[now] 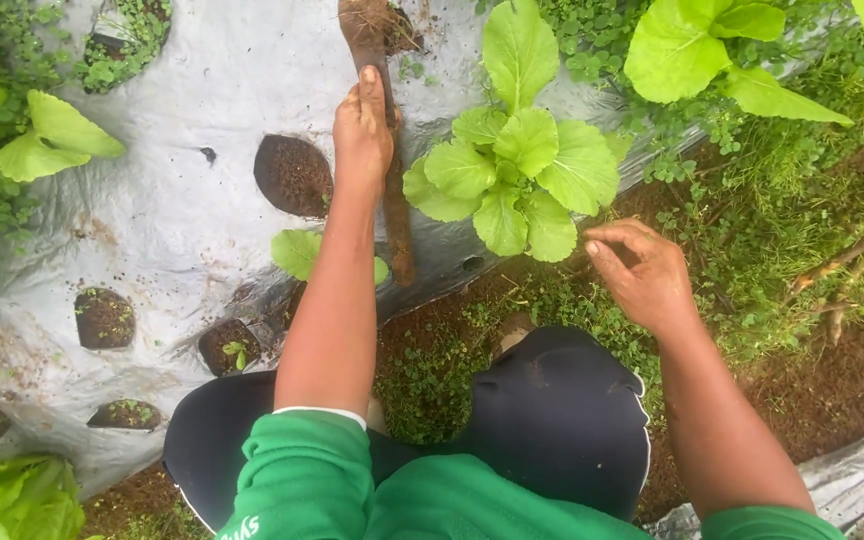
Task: The person kneels beside a row of leafy green plants growing through a white plastic mulch sheet. They pull weeds by hand from the soil and from the edges of the plastic sheet. The person also uses a curved metal tool to scrape and remove weeds from the ground surface.
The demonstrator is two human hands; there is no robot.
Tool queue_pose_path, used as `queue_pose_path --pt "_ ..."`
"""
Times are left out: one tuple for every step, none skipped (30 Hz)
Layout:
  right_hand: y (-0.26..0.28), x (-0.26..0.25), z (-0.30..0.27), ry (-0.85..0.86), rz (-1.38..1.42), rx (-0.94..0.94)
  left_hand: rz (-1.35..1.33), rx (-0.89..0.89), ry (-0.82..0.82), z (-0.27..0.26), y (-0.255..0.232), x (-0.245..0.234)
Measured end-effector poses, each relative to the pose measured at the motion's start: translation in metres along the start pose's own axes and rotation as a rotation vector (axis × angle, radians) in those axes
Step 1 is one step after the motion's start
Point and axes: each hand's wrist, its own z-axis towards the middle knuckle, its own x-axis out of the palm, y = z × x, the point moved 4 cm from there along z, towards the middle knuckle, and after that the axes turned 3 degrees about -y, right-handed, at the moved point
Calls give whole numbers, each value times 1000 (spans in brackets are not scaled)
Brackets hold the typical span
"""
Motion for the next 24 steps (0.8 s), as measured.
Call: queue_pose_path --pt "-6 0 -3 5 -19 15 -21 35 -47 10 7 2" --pt "-6 0 -5 6 -18 12 -22 37 -50 13 7 1" --pt "-8 0 -8 7 -4 62 109 70 -100 15 4 -1" --pt "-10 0 -10 9 10 112 239 102 -150 18 2 -3" --pt "-8 -1 -10 8 10 109 238 104 -152 16 -5 -1" --pt "-10 -1 -11 32 10 197 252 97 -102 14 -12 3" --pt "-12 0 -12 56 9 287 265 88 -51 12 -18 7" --pt "-10 -1 -12 56 8 285 264 90 -53 22 -17 11" --pt "-10 -1 -12 67 8 313 250 64 -71 32 -14 13" --pt "-10 0 -12 79 8 342 236 39 -88 42 -12 16" --pt "-10 -1 -11 80 7 341 236 39 -90 49 -10 15" --pt "-10 -2 -10 65 12 328 357 135 -102 56 -12 14" --pt "-10 -2 -10 51 18 318 479 229 -111 61 -12 14" --pt "-9 -3 -9 53 18 320 480 227 -111 62 -10 11" --pt "-8 -5 -7 30 -18 333 596 270 -134 65 -10 9" --pt "-7 -7 -5 6 -55 345 712 313 -157 67 -11 8" --pt "-5 -9 -3 7 -56 351 712 310 -153 65 -10 7" --pt "-3 -12 -2 -47 -60 359 781 326 -230 62 -11 4" --pt "0 -14 1 -101 -63 363 849 344 -312 60 -13 -1" --pt "4 -13 6 -101 -64 364 848 344 -311 57 -12 -4" --pt "6 -14 10 -135 -61 439 802 361 -297 55 -11 -6" --pt "8 -15 14 -170 -57 515 755 379 -283 52 -11 -8" --pt "11 -14 19 -170 -59 517 754 378 -281 48 -12 -10" --pt "13 -14 22 -223 62 571 735 467 -303 43 -16 -12"
